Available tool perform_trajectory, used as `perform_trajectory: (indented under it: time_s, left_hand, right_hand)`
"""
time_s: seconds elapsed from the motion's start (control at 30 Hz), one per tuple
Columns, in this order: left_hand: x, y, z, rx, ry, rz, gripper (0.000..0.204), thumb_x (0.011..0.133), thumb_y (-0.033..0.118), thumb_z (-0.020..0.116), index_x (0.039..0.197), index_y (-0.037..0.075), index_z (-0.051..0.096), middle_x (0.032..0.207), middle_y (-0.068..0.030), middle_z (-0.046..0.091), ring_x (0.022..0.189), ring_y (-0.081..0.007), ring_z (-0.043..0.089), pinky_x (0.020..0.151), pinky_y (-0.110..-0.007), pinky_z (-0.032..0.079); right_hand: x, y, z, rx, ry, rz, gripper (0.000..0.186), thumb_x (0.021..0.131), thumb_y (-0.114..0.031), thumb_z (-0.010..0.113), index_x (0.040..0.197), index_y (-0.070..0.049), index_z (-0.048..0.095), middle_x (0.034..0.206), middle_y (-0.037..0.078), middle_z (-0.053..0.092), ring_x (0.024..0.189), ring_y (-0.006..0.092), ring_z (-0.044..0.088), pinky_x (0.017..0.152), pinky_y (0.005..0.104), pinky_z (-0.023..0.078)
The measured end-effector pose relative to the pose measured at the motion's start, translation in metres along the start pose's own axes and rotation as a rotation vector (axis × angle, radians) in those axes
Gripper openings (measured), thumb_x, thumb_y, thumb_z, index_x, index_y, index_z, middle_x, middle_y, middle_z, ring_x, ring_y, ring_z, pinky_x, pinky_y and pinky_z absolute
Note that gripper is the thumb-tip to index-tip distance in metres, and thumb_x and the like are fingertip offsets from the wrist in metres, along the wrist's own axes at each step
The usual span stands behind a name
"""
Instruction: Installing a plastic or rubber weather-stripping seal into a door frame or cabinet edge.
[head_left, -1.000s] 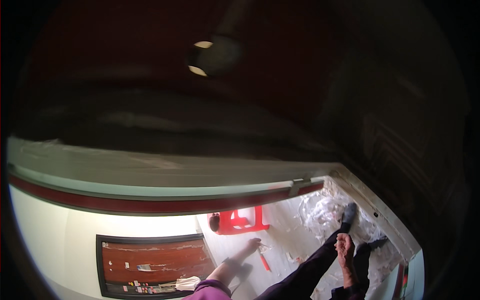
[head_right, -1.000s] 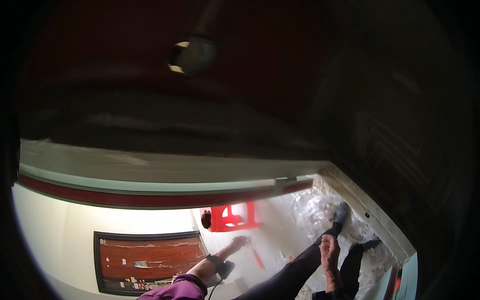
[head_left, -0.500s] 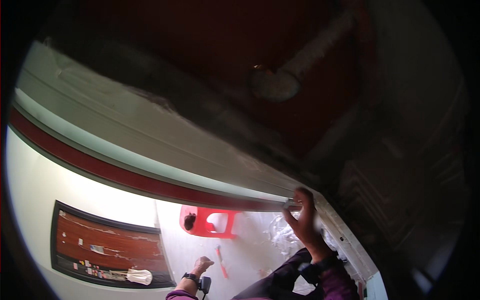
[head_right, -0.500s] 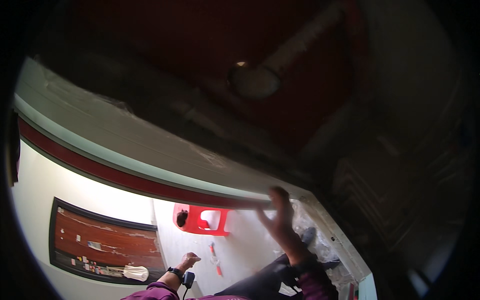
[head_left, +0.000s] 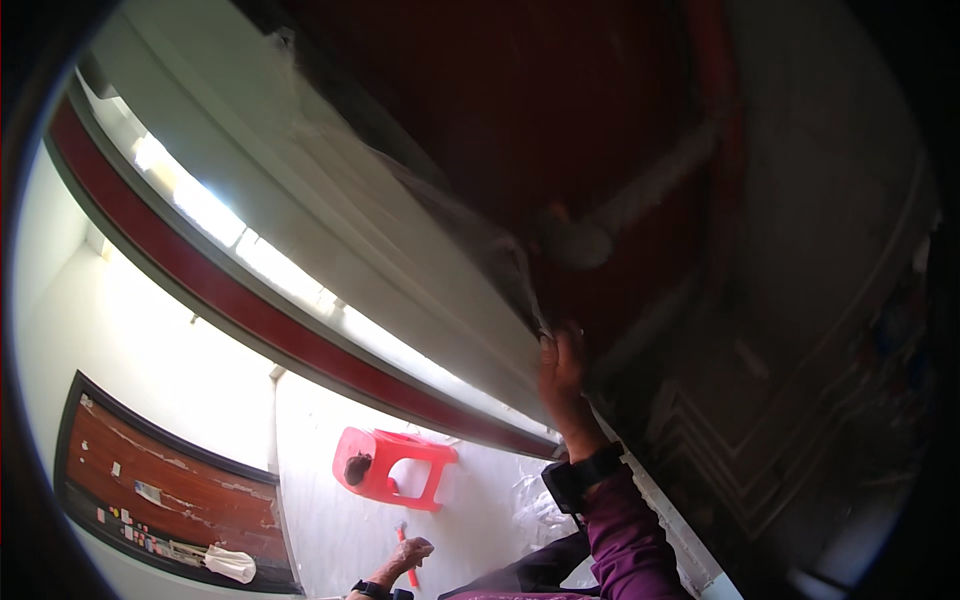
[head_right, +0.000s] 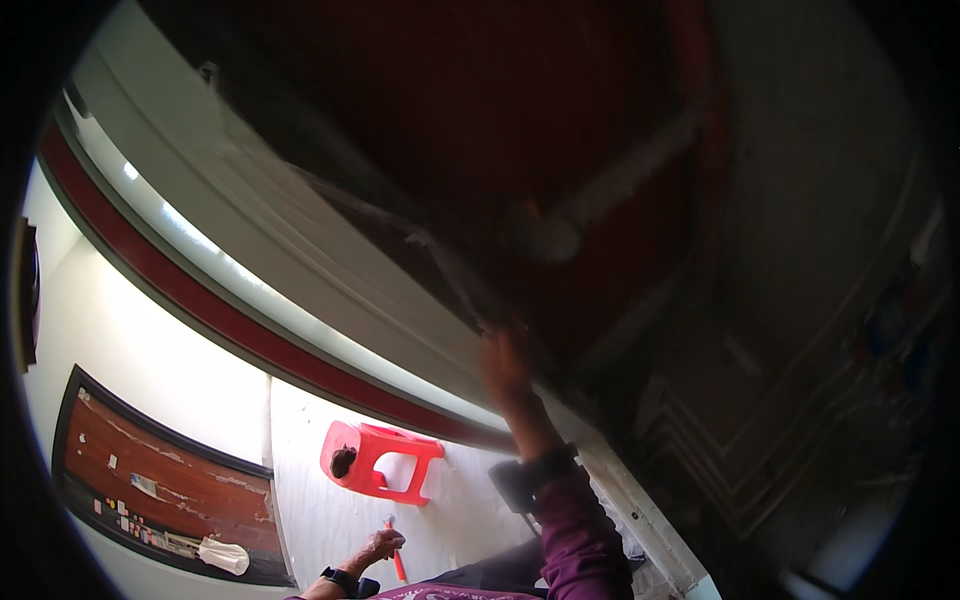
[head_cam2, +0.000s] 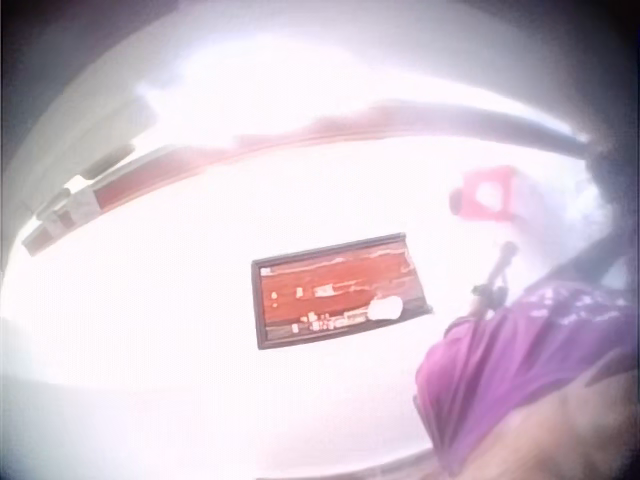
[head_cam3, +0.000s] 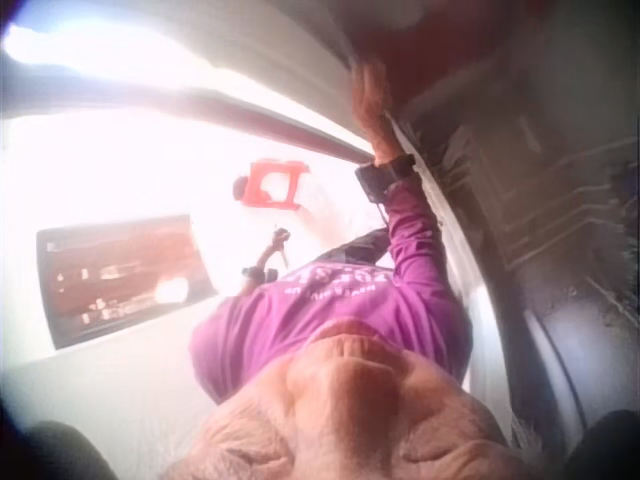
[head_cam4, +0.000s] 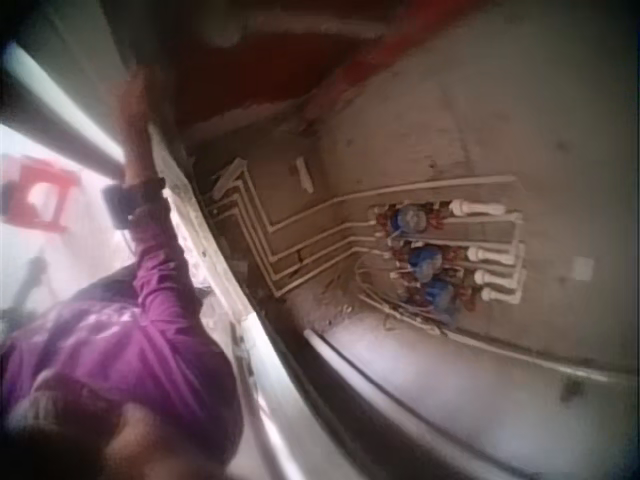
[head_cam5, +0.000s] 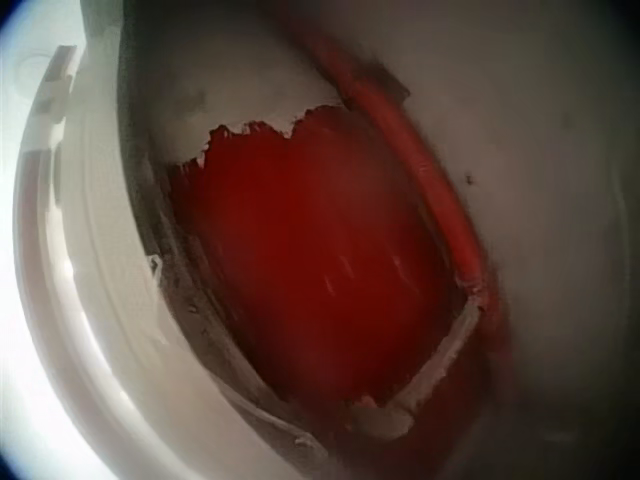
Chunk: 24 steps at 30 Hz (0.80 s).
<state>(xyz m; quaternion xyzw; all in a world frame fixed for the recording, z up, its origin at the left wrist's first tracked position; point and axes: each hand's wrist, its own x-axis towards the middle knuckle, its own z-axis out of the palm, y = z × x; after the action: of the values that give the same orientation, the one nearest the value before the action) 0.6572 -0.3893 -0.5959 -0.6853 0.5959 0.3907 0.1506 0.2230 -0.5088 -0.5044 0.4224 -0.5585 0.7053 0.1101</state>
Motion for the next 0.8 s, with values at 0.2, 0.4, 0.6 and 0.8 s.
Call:
perform_trajectory:
  time_s: [0.2, 0.4, 0.6, 0.8]
  left_hand:
    - [0.038, 0.021, -0.017, 0.067, -0.056, 0.349, 0.028, 0.074, 0.027, 0.048, 0.087, 0.003, 0.054, 0.068, -0.0066, 0.055, 0.05, -0.0127, 0.053, 0.043, -0.025, 0.043]
    - [0.093, 0.013, -0.02, 0.339, 0.052, 0.512, 0.017, 0.077, 0.016, 0.046, 0.086, 0.006, 0.055, 0.082, -0.0036, 0.055, 0.051, -0.01, 0.053, 0.042, -0.022, 0.043]
    - [0.064, 0.084, -0.044, -0.025, 0.055, 0.391, 0.025, 0.074, 0.024, 0.053, 0.091, 0.006, 0.055, 0.082, -0.0036, 0.055, 0.058, -0.0124, 0.053, 0.052, -0.026, 0.044]
    - [0.087, 0.041, -0.04, -0.295, -0.039, 0.274, 0.033, 0.073, 0.031, 0.053, 0.091, 0.003, 0.054, 0.075, -0.0059, 0.055, 0.059, -0.0124, 0.051, 0.052, -0.025, 0.042]
  right_hand:
    - [0.017, 0.002, 0.007, -0.022, -0.614, 0.555, 0.026, 0.074, -0.007, 0.043, 0.1, -0.004, 0.047, 0.103, 0.018, 0.045, 0.095, 0.0311, 0.043, 0.082, 0.0379, 0.035]
    - [-0.039, 0.091, 0.049, 0.175, -0.224, 0.335, 0.028, 0.081, -0.011, 0.039, 0.105, 0.002, 0.044, 0.103, 0.017, 0.047, 0.096, 0.025, 0.045, 0.084, 0.0326, 0.033]
    - [-0.009, 0.113, -0.012, 1.222, -0.083, 0.929, 0.03, 0.083, -0.018, 0.034, 0.109, -0.003, 0.039, 0.095, 0.009, 0.048, 0.085, 0.0182, 0.048, 0.075, 0.0302, 0.039]
    - [0.08, 0.074, -0.038, 1.374, -0.031, 0.533, 0.04, 0.083, -0.033, 0.032, 0.114, -0.008, 0.036, 0.1, 0.006, 0.05, 0.083, 0.0165, 0.05, 0.067, 0.0302, 0.044]
